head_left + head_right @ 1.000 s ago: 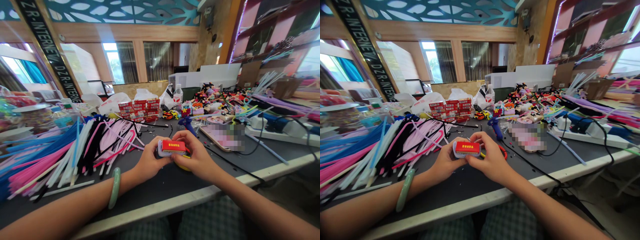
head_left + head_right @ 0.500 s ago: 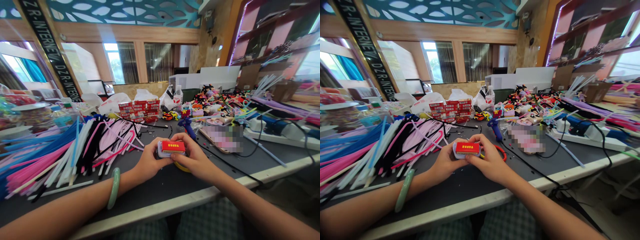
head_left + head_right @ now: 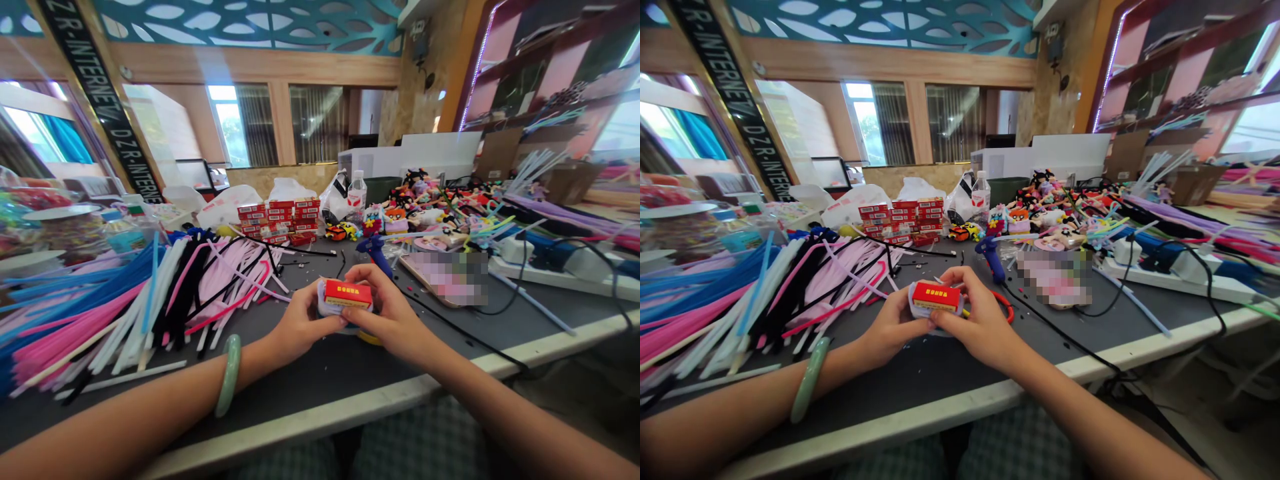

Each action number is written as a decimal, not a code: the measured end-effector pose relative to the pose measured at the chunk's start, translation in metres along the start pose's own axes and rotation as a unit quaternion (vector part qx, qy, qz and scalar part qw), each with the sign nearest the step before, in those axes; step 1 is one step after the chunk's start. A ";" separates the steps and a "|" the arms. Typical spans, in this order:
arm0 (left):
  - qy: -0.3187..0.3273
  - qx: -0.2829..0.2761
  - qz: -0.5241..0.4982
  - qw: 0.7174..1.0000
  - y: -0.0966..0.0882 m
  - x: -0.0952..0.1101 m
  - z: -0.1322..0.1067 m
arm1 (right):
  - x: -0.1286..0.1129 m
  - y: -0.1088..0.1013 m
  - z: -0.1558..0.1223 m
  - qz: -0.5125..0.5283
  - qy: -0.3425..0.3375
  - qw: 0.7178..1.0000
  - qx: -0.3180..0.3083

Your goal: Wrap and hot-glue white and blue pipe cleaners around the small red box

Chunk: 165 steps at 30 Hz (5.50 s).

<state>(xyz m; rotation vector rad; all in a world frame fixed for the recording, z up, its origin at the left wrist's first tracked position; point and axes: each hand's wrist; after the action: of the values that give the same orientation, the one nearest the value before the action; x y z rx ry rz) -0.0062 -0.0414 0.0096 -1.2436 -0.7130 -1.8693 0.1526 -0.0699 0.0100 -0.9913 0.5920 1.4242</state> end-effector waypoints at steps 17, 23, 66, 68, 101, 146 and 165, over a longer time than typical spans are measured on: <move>-0.012 0.016 0.040 0.999 -0.001 -0.001 0.001 | 0.002 -0.001 0.000 -0.108 -0.036 0.990 0.083; -0.019 0.023 0.044 0.999 0.000 -0.001 0.002 | 0.000 -0.006 -0.001 -0.176 -0.099 0.976 0.076; -0.063 -0.039 0.038 0.997 -0.001 -0.002 0.001 | 0.004 -0.015 0.002 -0.288 -0.135 0.946 0.068; -0.060 -0.041 0.054 0.996 -0.002 -0.002 0.002 | 0.003 -0.015 0.003 -0.287 -0.139 0.946 0.066; 0.050 -0.076 0.209 0.974 0.003 0.001 -0.003 | -0.023 -0.001 -0.007 -0.370 -0.270 0.881 0.116; 0.007 -0.046 0.154 0.987 0.000 -0.006 0.000 | -0.023 -0.013 0.000 -0.440 -0.322 0.830 0.118; -0.031 -0.030 0.111 0.993 0.004 0.001 0.000 | -0.023 -0.023 0.004 -0.464 -0.317 0.819 0.116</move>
<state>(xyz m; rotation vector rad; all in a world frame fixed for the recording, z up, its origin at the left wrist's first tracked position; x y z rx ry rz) -0.0036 -0.0439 0.0110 -1.3649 -0.5301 -1.6875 0.1718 -0.0757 0.0357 -0.4211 -0.2278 0.6773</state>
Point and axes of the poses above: each hand's wrist, its own z-axis towards the middle knuckle, its own y-axis out of the palm, x = y × z, and after that the axes turned 3 degrees about -z, right-handed
